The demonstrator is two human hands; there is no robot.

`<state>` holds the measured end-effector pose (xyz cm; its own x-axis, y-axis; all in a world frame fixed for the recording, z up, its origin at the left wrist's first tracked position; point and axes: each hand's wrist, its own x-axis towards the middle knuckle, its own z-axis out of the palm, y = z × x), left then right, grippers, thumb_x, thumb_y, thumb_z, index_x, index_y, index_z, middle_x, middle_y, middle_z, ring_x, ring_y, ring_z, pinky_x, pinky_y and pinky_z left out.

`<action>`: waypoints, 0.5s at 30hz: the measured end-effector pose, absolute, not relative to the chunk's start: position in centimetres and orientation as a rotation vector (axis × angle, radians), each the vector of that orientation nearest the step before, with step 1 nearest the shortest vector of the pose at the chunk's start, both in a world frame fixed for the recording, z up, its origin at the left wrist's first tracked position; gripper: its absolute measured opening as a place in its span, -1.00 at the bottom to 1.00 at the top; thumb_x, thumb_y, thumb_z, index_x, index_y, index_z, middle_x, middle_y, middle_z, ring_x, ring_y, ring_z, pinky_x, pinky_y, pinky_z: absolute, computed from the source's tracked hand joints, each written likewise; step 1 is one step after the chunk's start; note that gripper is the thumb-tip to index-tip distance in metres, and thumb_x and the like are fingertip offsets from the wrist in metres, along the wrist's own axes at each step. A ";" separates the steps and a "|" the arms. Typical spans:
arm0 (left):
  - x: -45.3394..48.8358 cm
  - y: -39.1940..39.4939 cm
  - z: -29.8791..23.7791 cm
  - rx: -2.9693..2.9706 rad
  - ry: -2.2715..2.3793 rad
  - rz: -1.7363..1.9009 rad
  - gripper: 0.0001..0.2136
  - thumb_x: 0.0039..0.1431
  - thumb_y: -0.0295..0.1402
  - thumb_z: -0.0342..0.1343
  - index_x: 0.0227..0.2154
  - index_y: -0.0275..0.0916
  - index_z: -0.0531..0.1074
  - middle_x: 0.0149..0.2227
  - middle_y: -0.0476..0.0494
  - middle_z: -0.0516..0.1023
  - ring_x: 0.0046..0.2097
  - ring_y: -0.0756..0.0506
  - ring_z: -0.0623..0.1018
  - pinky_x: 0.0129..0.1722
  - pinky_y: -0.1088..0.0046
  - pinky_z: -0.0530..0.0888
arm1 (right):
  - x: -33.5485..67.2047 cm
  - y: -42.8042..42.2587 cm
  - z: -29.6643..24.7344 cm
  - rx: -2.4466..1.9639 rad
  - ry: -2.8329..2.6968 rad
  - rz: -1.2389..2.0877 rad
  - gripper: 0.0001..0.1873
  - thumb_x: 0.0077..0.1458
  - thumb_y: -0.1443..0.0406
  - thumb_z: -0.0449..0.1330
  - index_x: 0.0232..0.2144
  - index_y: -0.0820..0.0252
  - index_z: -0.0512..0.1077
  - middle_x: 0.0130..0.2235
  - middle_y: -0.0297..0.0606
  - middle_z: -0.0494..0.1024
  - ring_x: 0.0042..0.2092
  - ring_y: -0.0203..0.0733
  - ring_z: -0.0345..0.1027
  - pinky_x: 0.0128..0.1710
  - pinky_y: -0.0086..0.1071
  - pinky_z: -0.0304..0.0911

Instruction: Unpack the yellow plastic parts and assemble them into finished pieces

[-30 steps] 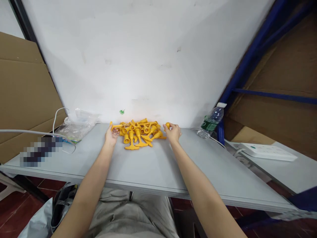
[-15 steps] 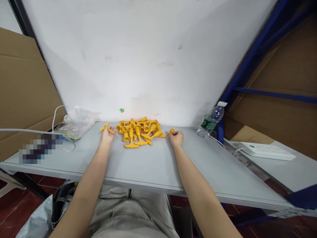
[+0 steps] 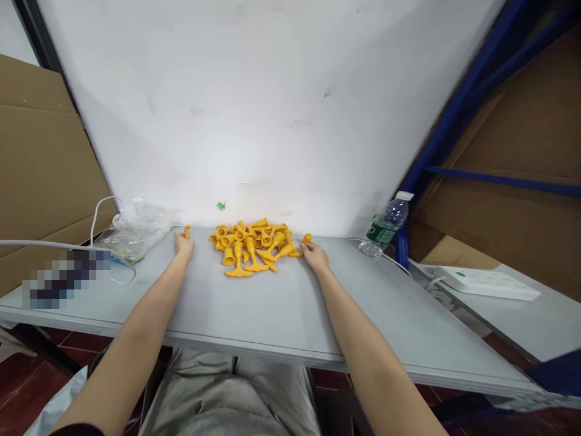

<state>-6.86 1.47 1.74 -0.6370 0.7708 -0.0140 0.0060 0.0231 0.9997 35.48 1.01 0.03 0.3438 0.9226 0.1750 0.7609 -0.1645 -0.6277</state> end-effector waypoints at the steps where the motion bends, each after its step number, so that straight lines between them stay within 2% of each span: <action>1: -7.5 1.7 1.8 0.863 1.812 1.635 -0.72 0.04 -0.61 0.04 -0.18 -0.22 0.31 0.01 -0.25 0.49 0.06 -0.16 0.50 0.01 0.29 0.40 | 35.5 1.1 0.2 -1.999 -1.495 0.340 -0.56 0.23 0.13 -0.01 0.00 0.06 0.54 0.20 -0.19 0.44 0.22 0.04 0.27 0.20 -0.08 0.12; 5: -10.0 2.4 2.0 1.175 2.088 1.390 -0.70 -0.03 -0.63 0.04 -0.21 -0.26 0.44 0.05 -0.26 0.51 0.21 -0.25 0.39 0.23 0.18 0.27 | 35.4 1.4 0.6 -2.062 -1.619 0.330 -0.50 0.30 0.10 -0.11 0.12 0.00 0.46 0.29 -0.27 0.31 0.29 0.04 0.17 0.27 -0.02 0.03; 8: -11.4 2.9 1.9 1.371 2.185 1.182 -0.64 -0.07 -0.64 0.06 -0.18 -0.28 0.51 0.08 -0.30 0.51 0.23 -0.31 0.38 0.26 0.12 0.25 | 35.4 1.7 0.7 -2.093 -1.717 0.307 -0.47 0.32 0.09 -0.16 0.18 -0.02 0.40 0.33 -0.27 0.25 0.31 0.06 0.14 0.28 0.03 0.02; 12: -12.8 3.5 1.5 1.543 2.262 0.936 -0.56 -0.07 -0.58 0.08 -0.07 -0.24 0.53 0.15 -0.33 0.47 0.23 -0.39 0.38 0.26 -0.05 0.23 | 35.3 1.9 1.0 -2.141 -1.811 0.309 -0.45 0.34 0.10 -0.20 0.26 -0.05 0.29 0.38 -0.28 0.14 0.36 0.08 0.04 0.29 0.12 -0.06; 15: -13.5 3.8 1.3 1.629 2.289 0.829 -0.52 -0.05 -0.53 0.08 0.00 -0.19 0.52 0.25 -0.28 0.37 0.27 -0.37 0.34 0.28 -0.02 0.23 | 35.2 1.9 1.2 -2.170 -1.858 0.317 -0.44 0.35 0.08 -0.23 0.30 -0.09 0.22 0.40 -0.30 0.08 0.38 0.07 -0.03 0.30 0.14 -0.09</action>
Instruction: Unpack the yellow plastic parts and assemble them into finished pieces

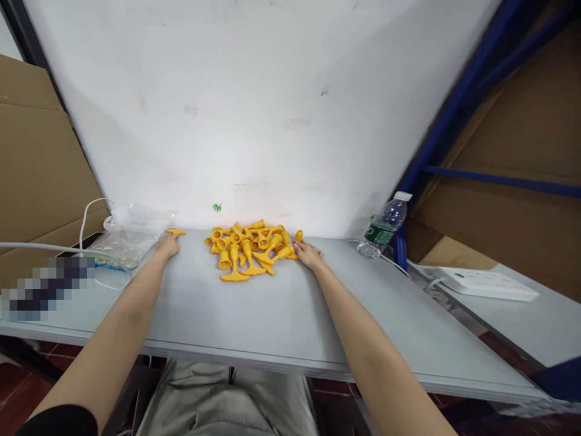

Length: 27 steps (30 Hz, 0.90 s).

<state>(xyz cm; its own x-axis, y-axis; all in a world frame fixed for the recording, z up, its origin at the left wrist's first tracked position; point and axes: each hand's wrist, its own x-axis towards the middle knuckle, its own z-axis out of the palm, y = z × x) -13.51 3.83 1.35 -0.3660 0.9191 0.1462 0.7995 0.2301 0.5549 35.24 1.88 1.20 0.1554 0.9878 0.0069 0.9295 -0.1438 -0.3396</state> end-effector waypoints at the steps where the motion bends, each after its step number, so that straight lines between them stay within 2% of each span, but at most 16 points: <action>1: -13.7 3.9 1.3 1.648 2.295 0.800 -0.51 -0.04 -0.51 0.07 0.02 -0.18 0.51 0.27 -0.26 0.35 0.28 -0.36 0.32 0.28 -0.02 0.22 | 35.2 1.9 1.3 -2.172 -1.872 0.317 -0.43 0.35 0.07 -0.23 0.31 -0.10 0.20 0.40 -0.30 0.07 0.39 0.07 -0.04 0.30 0.15 -0.10; 7: -14.6 4.1 1.5 1.753 2.337 0.556 -0.47 0.05 -0.50 -0.01 0.12 -0.09 0.43 0.33 -0.18 0.26 0.30 -0.36 0.29 0.25 -0.14 0.21 | 35.2 2.0 1.4 -2.181 -1.919 0.355 -0.42 0.35 0.08 -0.25 0.34 -0.08 0.13 0.42 -0.30 -0.01 0.41 0.03 -0.13 0.31 0.18 -0.15; 9: -15.0 4.1 1.6 1.804 2.306 0.590 -0.53 0.08 -0.49 0.00 0.07 -0.11 0.47 0.26 -0.19 0.36 0.26 -0.34 0.36 0.23 -0.03 0.28 | 35.3 2.1 1.4 -2.184 -1.928 0.364 -0.41 0.34 0.08 -0.24 0.35 -0.07 0.11 0.43 -0.28 -0.02 0.42 0.05 -0.14 0.31 0.20 -0.17; 13: -15.6 4.0 2.1 1.781 2.307 0.757 -0.69 0.16 -0.44 -0.01 -0.06 -0.17 0.49 0.00 -0.22 0.58 0.05 -0.26 0.54 0.07 0.20 0.43 | 35.3 2.1 1.5 -2.190 -1.947 0.373 -0.40 0.33 0.07 -0.24 0.35 -0.07 0.10 0.43 -0.27 -0.05 0.42 0.08 -0.16 0.30 0.25 -0.20; 16: -16.1 4.1 2.3 1.679 2.335 0.930 -0.79 0.19 -0.42 -0.02 -0.15 -0.19 0.45 -0.10 -0.24 0.60 -0.04 -0.24 0.57 -0.02 0.23 0.45 | 35.4 2.1 1.6 -2.193 -1.968 0.378 -0.39 0.32 0.06 -0.25 0.36 -0.10 0.08 0.44 -0.30 -0.07 0.42 0.08 -0.17 0.30 0.24 -0.18; 20: -16.8 4.3 2.3 1.450 2.247 1.210 -0.94 0.14 -0.41 0.03 -0.35 -0.21 0.38 -0.23 -0.22 0.61 -0.13 -0.18 0.58 -0.09 0.30 0.46 | 35.5 2.2 1.8 -2.207 -1.995 0.384 -0.38 0.32 0.04 -0.28 0.36 -0.13 0.05 0.44 -0.34 -0.08 0.43 0.09 -0.20 0.29 0.25 -0.18; 23: -17.1 4.3 2.1 1.328 2.178 1.288 -0.94 0.13 -0.40 0.00 -0.44 -0.21 0.34 -0.33 -0.18 0.60 -0.22 -0.13 0.58 -0.17 0.37 0.47 | 35.7 2.4 1.7 -2.216 -2.017 0.376 -0.38 0.32 0.04 -0.31 0.37 -0.14 0.04 0.44 -0.36 -0.08 0.42 0.10 -0.20 0.29 0.28 -0.18; 27: -17.1 4.1 2.1 1.312 2.156 1.307 -0.91 0.12 -0.40 -0.04 -0.43 -0.22 0.35 -0.34 -0.17 0.61 -0.27 -0.09 0.59 -0.22 0.41 0.47 | 35.8 2.8 1.7 -2.209 -2.034 0.334 -0.36 0.32 0.05 -0.37 0.36 -0.16 0.04 0.43 -0.37 -0.05 0.41 0.12 -0.16 0.26 0.33 -0.14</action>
<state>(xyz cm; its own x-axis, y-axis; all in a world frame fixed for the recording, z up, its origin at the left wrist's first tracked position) -17.06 4.06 2.09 -0.5387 0.8205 0.1913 0.5492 0.1698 0.8183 35.80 2.82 1.66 0.0728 0.9941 -0.0804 0.9676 -0.0899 -0.2358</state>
